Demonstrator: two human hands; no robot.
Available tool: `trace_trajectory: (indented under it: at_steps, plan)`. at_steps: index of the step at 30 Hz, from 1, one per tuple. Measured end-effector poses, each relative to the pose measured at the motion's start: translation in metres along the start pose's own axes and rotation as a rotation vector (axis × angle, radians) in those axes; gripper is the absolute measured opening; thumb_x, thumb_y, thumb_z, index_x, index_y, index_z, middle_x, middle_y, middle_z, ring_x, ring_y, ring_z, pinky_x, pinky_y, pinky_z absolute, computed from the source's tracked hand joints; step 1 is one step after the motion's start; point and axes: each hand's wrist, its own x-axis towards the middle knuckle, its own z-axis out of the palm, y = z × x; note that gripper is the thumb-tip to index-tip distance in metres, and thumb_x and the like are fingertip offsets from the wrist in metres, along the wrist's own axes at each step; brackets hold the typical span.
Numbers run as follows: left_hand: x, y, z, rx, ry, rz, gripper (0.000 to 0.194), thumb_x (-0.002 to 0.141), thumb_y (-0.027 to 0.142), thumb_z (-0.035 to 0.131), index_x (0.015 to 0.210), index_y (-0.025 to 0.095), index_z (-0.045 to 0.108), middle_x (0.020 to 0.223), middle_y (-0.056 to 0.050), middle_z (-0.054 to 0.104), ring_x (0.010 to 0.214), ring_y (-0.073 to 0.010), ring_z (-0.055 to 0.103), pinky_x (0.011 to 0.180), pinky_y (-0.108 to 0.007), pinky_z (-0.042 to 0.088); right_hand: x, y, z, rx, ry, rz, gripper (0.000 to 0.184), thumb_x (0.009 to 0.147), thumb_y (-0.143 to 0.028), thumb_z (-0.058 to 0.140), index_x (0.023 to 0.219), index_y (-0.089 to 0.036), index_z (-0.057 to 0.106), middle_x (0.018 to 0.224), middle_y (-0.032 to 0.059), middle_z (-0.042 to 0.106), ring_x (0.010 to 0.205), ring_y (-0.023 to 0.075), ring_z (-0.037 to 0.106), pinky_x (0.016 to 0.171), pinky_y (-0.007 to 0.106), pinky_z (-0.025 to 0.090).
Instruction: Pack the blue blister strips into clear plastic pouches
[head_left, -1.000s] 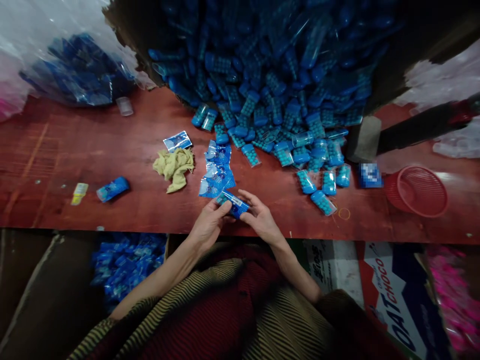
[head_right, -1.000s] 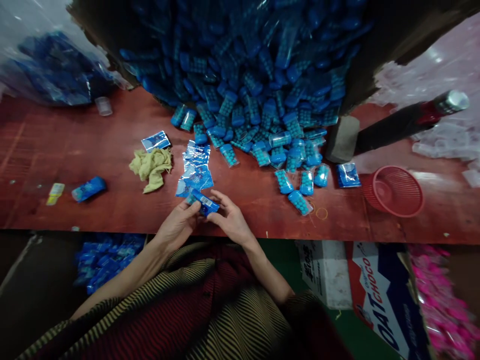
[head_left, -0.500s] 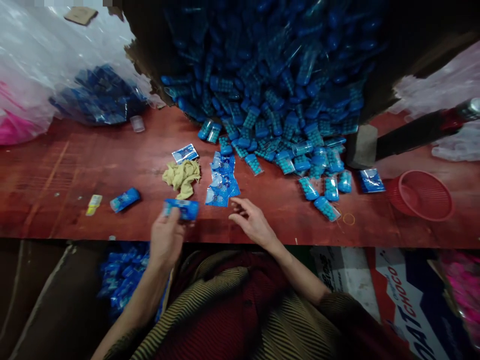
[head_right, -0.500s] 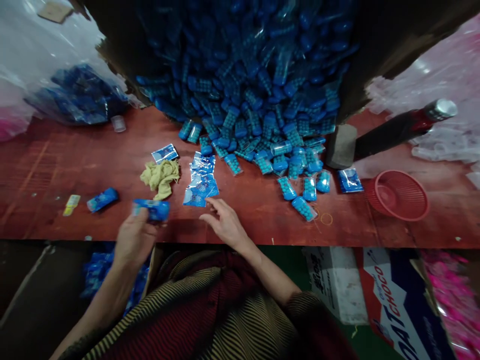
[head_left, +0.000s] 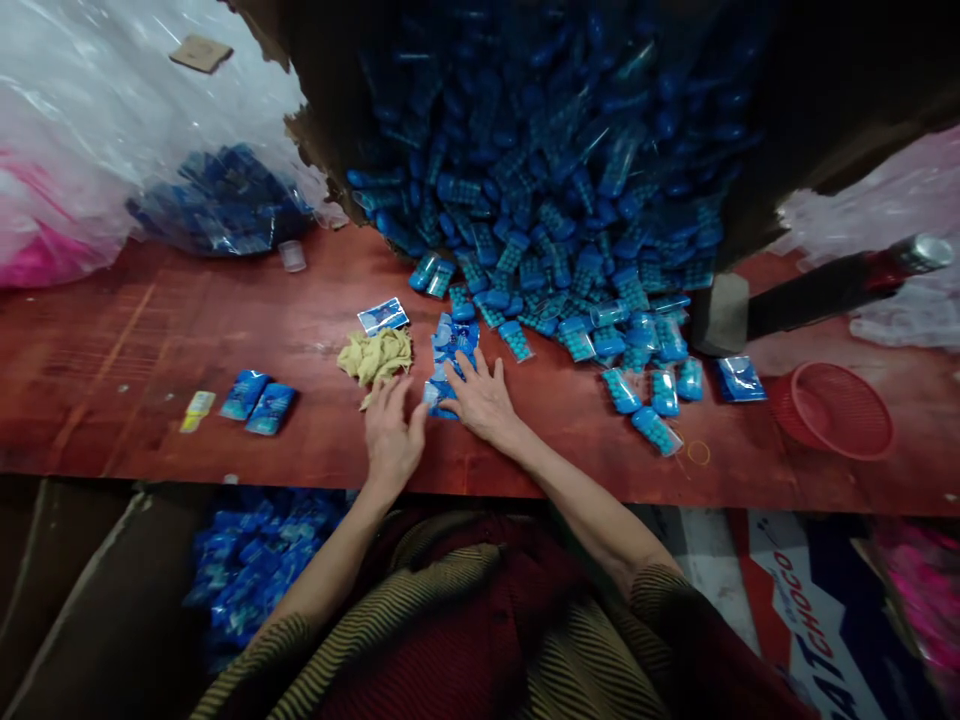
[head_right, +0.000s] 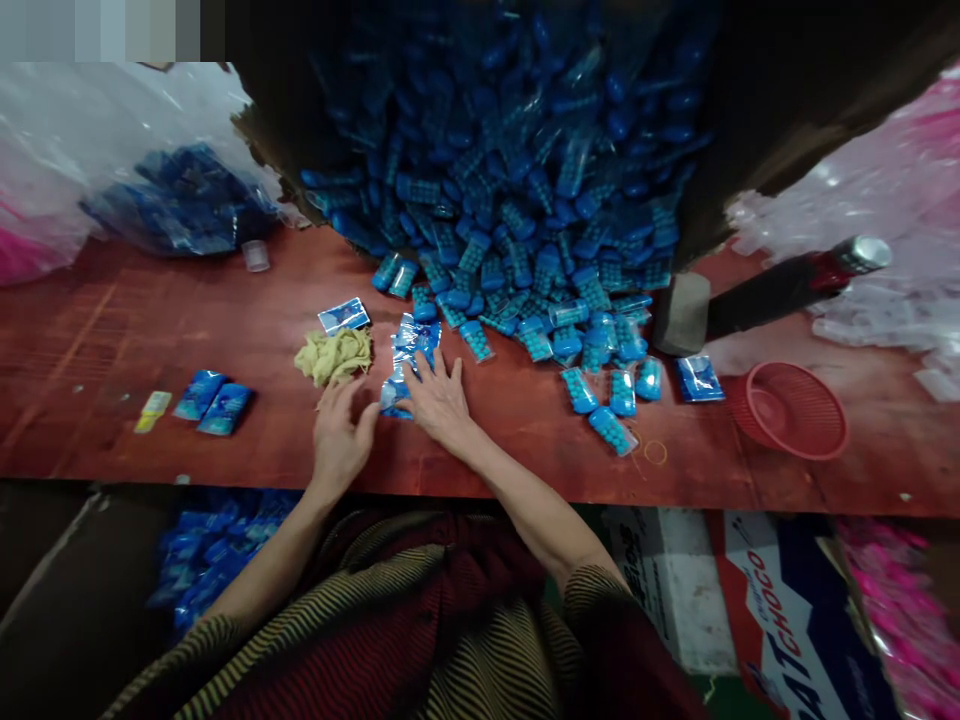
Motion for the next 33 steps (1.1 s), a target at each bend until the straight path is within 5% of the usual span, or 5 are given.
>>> trace_trajectory:
  at_steps: [3, 7, 11, 17, 33]
  plan:
    - [0.000, -0.002, 0.017, 0.299, -0.167, 0.148, 0.044, 0.084, 0.035, 0.049, 0.122, 0.015, 0.056, 0.139, -0.017, 0.045, 0.134, -0.0371, 0.029, 0.105, -0.060, 0.020, -0.006, 0.012, 0.004, -0.029, -0.010, -0.033, 0.047, 0.088, -0.035, 0.051, 0.133, -0.025, 0.046, 0.145, 0.0120, 0.037, 0.134, 0.0388, 0.024, 0.101, 0.065, 0.022]
    - [-0.005, -0.004, 0.025, 0.438, -0.214, 0.185, 0.049, 0.087, 0.036, 0.043, 0.130, 0.015, 0.050, 0.143, -0.018, 0.039, 0.135, -0.0373, 0.028, 0.104, -0.061, 0.019, -0.016, 0.020, -0.003, -0.010, 0.001, -0.040, 0.036, 0.090, -0.030, 0.048, 0.125, -0.028, 0.054, 0.139, 0.0083, 0.046, 0.131, 0.0326, 0.032, 0.104, 0.057, 0.023]
    - [-0.006, -0.002, 0.026, 0.442, -0.210, 0.168, 0.049, 0.086, 0.036, 0.043, 0.130, 0.015, 0.050, 0.143, -0.018, 0.039, 0.134, -0.0373, 0.029, 0.104, -0.061, 0.021, -0.018, 0.016, -0.005, -0.027, 0.116, 0.062, 0.039, 0.087, -0.036, 0.052, 0.121, -0.016, 0.055, 0.126, 0.0140, 0.054, 0.118, 0.0302, 0.041, 0.097, 0.046, 0.031]
    - [-0.005, 0.001, 0.020, 0.350, -0.125, 0.172, 0.047, 0.086, 0.036, 0.045, 0.125, 0.011, 0.053, 0.135, -0.018, 0.049, 0.129, -0.0352, 0.037, 0.104, -0.054, 0.025, -0.014, 0.017, 0.002, -0.038, 0.176, 0.140, 0.021, 0.092, -0.032, 0.045, 0.095, -0.021, 0.063, 0.097, 0.0076, 0.061, 0.094, 0.0238, 0.047, 0.081, 0.035, 0.032]
    - [-0.001, 0.002, 0.017, 0.333, -0.173, 0.142, 0.046, 0.085, 0.034, 0.045, 0.124, 0.011, 0.052, 0.135, -0.018, 0.050, 0.130, -0.0309, 0.037, 0.099, -0.050, 0.032, -0.017, 0.006, -0.006, -0.120, 0.131, 0.276, 0.030, 0.090, -0.039, 0.045, 0.103, -0.014, 0.057, 0.105, 0.0133, 0.059, 0.098, 0.0280, 0.049, 0.078, 0.037, 0.035]
